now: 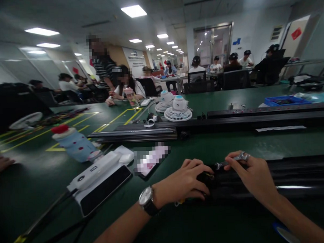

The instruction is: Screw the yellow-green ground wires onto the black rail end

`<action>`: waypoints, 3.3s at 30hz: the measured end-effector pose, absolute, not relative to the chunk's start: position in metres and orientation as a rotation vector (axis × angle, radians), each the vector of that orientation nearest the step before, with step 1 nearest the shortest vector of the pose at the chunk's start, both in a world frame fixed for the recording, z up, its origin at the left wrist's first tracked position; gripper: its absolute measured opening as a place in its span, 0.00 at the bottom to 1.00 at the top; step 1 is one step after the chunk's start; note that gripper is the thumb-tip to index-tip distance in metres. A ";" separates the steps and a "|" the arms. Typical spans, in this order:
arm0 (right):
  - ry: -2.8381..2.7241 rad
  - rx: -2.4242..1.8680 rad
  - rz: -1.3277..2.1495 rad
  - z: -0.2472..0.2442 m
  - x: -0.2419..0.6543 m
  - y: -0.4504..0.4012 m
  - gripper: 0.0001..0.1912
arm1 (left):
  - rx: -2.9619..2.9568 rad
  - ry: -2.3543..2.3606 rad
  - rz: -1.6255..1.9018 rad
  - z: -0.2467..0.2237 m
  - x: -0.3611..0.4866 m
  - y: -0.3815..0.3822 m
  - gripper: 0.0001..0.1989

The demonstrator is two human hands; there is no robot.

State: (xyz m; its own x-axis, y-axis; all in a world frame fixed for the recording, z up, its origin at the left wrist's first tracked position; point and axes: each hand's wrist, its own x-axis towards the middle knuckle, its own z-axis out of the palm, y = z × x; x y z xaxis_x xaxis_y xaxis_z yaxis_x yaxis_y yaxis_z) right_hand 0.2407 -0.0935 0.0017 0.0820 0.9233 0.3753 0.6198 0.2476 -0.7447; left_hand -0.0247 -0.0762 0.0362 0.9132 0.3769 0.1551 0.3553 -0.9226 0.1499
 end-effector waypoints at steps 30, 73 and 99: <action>-2.053 -1.442 0.200 0.015 0.244 -0.075 0.19 | 3.036 0.590 0.303 0.030 -0.020 -0.068 0.10; -2.308 -1.300 0.248 0.024 0.209 -0.072 0.10 | 2.739 0.533 0.396 0.027 -0.024 -0.054 0.05; -1.869 -1.267 0.692 0.017 0.222 -0.072 0.09 | 2.769 0.614 0.399 0.017 -0.022 -0.059 0.07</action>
